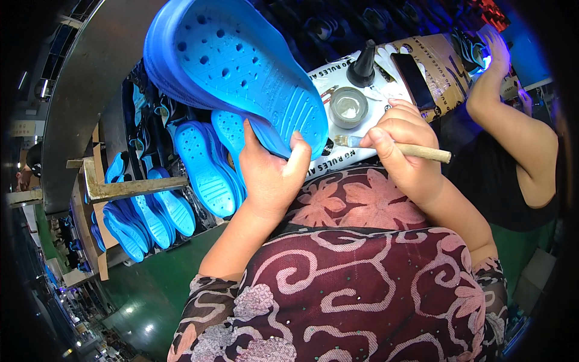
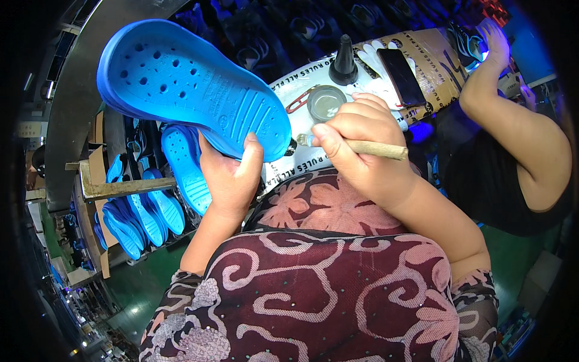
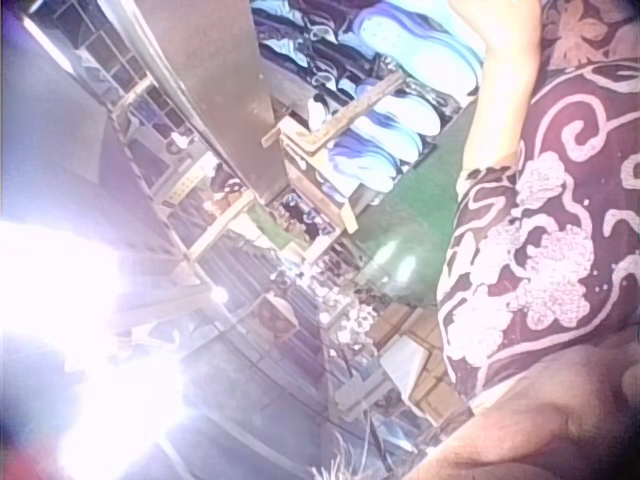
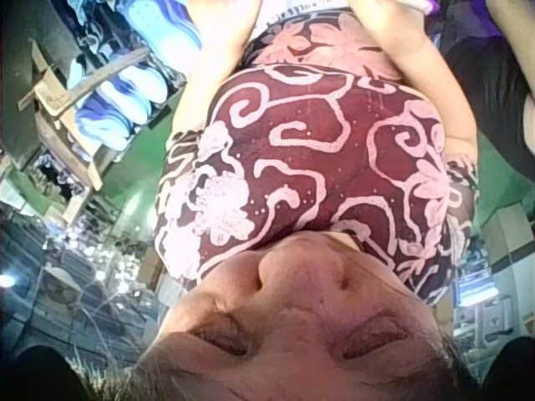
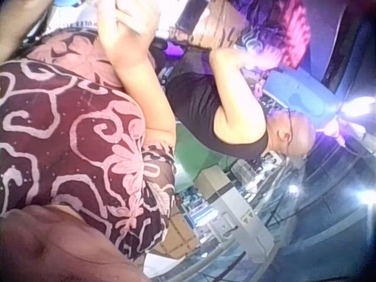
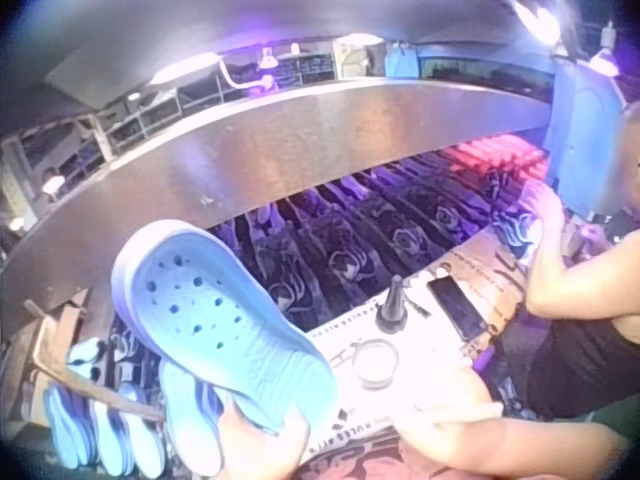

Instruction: The person applies adhesive to shoe soles using a brush and places each sole onto an upper conveyor belt.

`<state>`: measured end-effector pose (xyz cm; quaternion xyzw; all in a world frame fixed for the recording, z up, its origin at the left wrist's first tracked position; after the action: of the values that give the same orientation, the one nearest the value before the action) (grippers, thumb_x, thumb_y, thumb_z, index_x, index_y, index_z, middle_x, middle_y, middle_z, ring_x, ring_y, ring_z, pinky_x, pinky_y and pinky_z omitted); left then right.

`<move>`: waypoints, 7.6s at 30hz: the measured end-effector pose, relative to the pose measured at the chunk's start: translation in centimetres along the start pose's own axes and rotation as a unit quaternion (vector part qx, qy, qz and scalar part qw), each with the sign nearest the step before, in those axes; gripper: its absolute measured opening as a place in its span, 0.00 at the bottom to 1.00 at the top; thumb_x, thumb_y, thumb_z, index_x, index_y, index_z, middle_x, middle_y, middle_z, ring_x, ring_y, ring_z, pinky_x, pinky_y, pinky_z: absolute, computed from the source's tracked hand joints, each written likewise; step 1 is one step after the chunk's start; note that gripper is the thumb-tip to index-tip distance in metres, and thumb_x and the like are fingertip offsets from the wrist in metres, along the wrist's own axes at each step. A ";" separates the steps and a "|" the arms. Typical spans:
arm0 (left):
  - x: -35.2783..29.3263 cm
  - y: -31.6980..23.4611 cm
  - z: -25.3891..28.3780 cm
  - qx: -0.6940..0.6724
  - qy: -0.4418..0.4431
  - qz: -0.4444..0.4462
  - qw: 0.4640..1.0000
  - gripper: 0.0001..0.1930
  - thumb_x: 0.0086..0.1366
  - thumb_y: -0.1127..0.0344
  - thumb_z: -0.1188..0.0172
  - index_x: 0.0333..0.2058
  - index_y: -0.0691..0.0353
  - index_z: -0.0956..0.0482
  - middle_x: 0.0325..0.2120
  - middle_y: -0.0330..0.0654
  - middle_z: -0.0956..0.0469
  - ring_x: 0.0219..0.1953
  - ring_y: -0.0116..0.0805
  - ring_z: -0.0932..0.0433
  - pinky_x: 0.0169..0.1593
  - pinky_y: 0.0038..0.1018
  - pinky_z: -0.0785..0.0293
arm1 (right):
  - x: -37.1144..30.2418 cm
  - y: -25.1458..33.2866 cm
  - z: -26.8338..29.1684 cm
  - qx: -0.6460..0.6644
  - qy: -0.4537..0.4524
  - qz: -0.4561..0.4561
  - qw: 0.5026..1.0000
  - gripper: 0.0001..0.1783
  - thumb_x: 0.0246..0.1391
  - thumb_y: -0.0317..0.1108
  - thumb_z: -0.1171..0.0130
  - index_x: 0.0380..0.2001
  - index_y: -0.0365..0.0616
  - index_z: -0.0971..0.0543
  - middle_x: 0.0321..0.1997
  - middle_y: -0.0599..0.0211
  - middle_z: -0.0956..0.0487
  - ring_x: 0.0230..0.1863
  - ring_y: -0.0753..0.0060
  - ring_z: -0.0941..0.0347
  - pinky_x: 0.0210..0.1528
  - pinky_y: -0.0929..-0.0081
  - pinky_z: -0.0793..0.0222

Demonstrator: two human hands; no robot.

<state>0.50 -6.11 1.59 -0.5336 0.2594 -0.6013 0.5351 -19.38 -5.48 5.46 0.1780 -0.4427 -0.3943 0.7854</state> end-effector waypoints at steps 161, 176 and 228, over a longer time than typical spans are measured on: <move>-1.3 -0.4 -1.2 -0.055 0.032 -0.167 0.984 0.13 0.50 0.81 0.40 0.37 0.71 0.27 0.32 0.47 0.24 0.31 0.32 0.24 0.34 0.25 0.28 | -0.3 -0.7 1.4 0.001 0.006 0.006 1.000 0.10 0.52 0.33 0.42 0.19 0.45 0.20 0.18 0.69 0.23 0.23 0.68 0.29 0.47 0.66 0.36; -1.1 -0.3 -1.1 -0.053 0.009 -0.043 0.998 0.18 0.51 0.75 0.40 0.42 0.72 0.30 0.31 0.51 0.20 0.31 0.38 0.19 0.37 0.27 0.25 | -0.3 -0.3 1.9 -0.004 -0.014 0.000 1.000 0.10 0.52 0.31 0.43 0.18 0.46 0.21 0.19 0.70 0.24 0.24 0.68 0.29 0.49 0.65 0.38; 26.2 -33.5 -40.4 -0.613 0.336 0.333 0.632 0.21 0.65 0.62 0.45 0.46 0.72 0.39 0.37 0.61 0.25 0.35 0.50 0.19 0.36 0.29 0.16 | -12.2 -12.1 16.2 0.186 -0.301 -0.328 0.876 0.20 0.62 0.36 0.50 0.19 0.37 0.21 0.18 0.66 0.25 0.20 0.77 0.30 0.26 0.79 0.35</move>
<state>-45.23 -30.88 28.77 -0.3768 0.8907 -0.2220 0.1242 -42.17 -2.45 -0.13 0.3282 -0.6393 -0.5745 0.3920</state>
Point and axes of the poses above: each hand's wrist, its own x-axis towards the middle knuckle, its own z-axis out of the back of the hand, y = z × x, the point moved 6 cm from there along x, towards the middle knuckle
